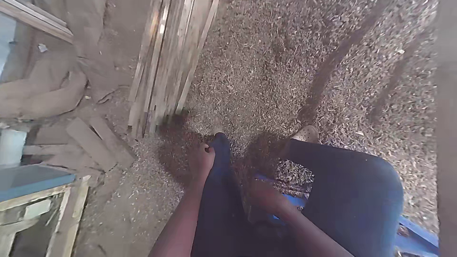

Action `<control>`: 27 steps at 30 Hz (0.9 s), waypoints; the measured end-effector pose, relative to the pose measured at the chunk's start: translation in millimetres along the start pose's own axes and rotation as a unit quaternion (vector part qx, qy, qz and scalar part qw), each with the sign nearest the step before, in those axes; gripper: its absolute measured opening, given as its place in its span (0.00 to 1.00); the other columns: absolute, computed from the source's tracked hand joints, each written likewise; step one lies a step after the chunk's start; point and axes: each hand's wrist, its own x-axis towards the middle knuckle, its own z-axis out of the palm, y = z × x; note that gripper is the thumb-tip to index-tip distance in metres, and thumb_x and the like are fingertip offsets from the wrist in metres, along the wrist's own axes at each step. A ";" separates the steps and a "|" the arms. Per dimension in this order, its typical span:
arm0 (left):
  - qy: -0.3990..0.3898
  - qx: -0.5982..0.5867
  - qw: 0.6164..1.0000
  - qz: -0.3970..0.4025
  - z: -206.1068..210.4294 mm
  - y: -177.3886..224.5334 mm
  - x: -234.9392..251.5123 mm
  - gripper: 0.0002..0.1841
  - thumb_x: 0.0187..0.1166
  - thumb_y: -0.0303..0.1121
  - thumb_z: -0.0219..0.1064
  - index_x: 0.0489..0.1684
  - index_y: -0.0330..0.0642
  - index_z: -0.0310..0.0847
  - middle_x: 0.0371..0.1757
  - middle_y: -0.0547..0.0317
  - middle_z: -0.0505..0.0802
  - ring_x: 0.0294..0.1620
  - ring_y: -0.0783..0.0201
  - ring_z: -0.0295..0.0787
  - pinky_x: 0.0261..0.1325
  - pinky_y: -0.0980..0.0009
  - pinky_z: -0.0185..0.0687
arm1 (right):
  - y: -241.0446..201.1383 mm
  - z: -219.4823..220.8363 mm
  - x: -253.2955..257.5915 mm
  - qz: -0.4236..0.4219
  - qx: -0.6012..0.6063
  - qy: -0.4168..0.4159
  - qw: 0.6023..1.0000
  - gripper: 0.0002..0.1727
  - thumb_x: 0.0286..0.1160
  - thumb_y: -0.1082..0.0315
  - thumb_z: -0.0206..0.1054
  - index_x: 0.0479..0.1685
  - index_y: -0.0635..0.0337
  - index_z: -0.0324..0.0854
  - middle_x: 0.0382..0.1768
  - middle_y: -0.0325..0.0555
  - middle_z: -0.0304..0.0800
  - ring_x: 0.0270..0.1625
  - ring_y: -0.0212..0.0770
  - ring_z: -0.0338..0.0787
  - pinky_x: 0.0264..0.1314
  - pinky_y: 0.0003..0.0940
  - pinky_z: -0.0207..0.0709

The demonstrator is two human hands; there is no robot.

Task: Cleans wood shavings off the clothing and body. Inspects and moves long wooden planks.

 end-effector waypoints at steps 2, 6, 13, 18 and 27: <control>-0.008 -0.007 1.000 -0.004 0.9 -0.1 2.2 0.22 0.87 0.47 0.57 0.70 0.46 0.83 0.67 0.42 0.89 0.70 0.42 0.85 0.70 0.38 0.76 | -0.6 -1.3 4.4 0.008 -0.015 -0.019 1.000 0.24 0.85 0.61 0.63 0.75 0.62 0.78 0.71 0.67 0.81 0.75 0.67 0.80 0.73 0.68 0.72; -0.011 -0.017 1.000 -0.001 -2.6 2.2 0.5 0.22 0.87 0.45 0.57 0.70 0.43 0.83 0.68 0.40 0.88 0.71 0.41 0.84 0.71 0.38 0.76 | -2.8 -2.9 4.6 0.015 -0.008 -0.026 1.000 0.25 0.84 0.62 0.64 0.79 0.60 0.76 0.74 0.68 0.79 0.78 0.68 0.77 0.78 0.70 0.67; -0.025 -0.016 0.999 -0.011 1.3 -1.2 2.1 0.22 0.88 0.46 0.56 0.73 0.46 0.81 0.69 0.41 0.88 0.73 0.41 0.82 0.73 0.38 0.74 | 1.9 3.2 6.2 0.011 0.003 -0.029 1.000 0.27 0.84 0.64 0.64 0.82 0.61 0.72 0.75 0.67 0.78 0.78 0.68 0.77 0.77 0.70 0.68; -0.018 -0.011 1.000 -0.014 -0.8 0.1 3.8 0.22 0.88 0.45 0.57 0.72 0.45 0.82 0.71 0.41 0.87 0.74 0.40 0.81 0.73 0.39 0.75 | 3.3 4.9 12.4 0.017 -0.005 -0.051 0.999 0.26 0.85 0.63 0.64 0.80 0.62 0.72 0.75 0.71 0.76 0.76 0.72 0.78 0.74 0.72 0.70; -0.028 -0.015 0.999 -0.017 1.1 1.7 4.3 0.22 0.89 0.45 0.55 0.72 0.45 0.82 0.71 0.40 0.86 0.75 0.40 0.81 0.73 0.38 0.74 | 5.5 5.1 8.9 0.004 -0.005 -0.057 0.998 0.24 0.87 0.61 0.62 0.76 0.64 0.77 0.74 0.71 0.77 0.77 0.71 0.76 0.77 0.71 0.66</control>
